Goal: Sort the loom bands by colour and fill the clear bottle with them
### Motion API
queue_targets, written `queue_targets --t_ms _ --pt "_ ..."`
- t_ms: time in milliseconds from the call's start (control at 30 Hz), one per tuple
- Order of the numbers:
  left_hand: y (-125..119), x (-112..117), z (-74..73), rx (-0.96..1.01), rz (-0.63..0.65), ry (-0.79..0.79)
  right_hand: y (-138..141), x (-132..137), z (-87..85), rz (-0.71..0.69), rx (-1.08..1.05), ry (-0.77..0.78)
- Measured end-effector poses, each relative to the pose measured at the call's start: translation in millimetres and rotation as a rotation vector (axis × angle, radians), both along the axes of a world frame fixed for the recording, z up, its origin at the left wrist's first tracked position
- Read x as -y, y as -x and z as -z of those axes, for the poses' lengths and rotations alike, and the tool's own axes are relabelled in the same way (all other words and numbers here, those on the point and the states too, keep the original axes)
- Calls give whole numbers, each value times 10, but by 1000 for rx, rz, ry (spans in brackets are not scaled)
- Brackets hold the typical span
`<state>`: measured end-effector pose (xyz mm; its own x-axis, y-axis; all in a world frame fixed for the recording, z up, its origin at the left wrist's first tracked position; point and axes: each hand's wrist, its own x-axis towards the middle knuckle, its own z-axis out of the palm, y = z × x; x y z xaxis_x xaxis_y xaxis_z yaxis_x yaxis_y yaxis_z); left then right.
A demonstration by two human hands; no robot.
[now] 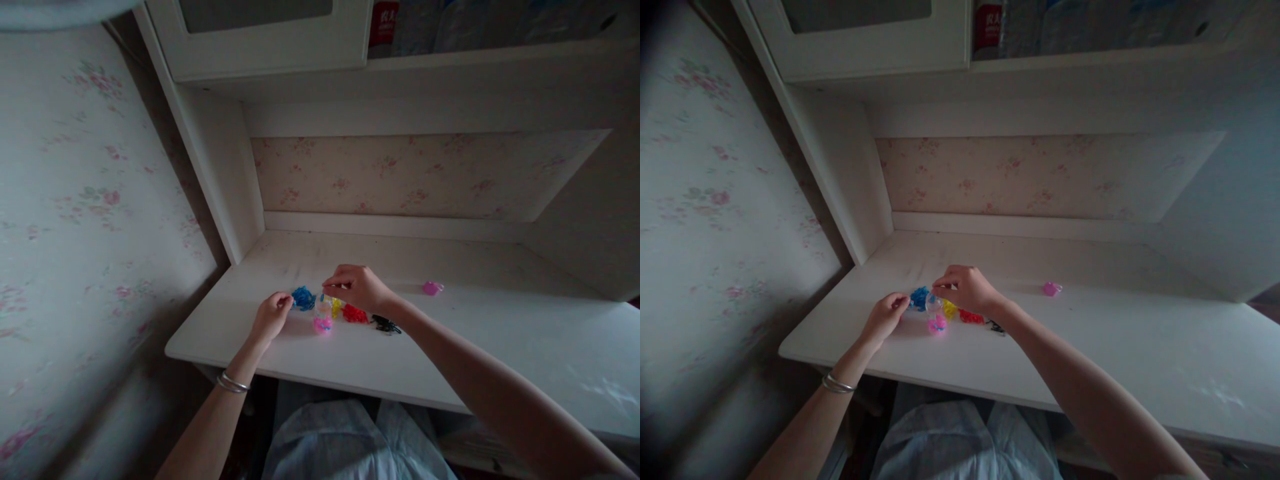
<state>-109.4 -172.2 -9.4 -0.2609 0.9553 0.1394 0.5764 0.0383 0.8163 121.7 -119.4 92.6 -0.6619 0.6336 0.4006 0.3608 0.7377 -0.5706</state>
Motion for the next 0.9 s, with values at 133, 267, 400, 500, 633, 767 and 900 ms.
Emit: queue_targets --t_ms 133,267,400,500,633,767,900 --pt "3 0 -18 13 10 2 -38 -91 26 34 7 -5" --pt "-12 1 -44 40 5 -10 -99 -370 198 159 165 -8" --pt "-25 1 -52 57 5 -32 -121 -648 439 96 538 -100" --pt "-30 -1 -58 55 -48 -60 -92 -752 565 30 628 -125" --pt "-95 35 -191 101 -70 -110 -24 -821 648 -73 653 -107" --pt "-270 126 -548 131 46 -201 23 -873 695 -147 658 -91" --pt "-466 186 -903 44 182 -285 38 -888 741 -114 635 -94"
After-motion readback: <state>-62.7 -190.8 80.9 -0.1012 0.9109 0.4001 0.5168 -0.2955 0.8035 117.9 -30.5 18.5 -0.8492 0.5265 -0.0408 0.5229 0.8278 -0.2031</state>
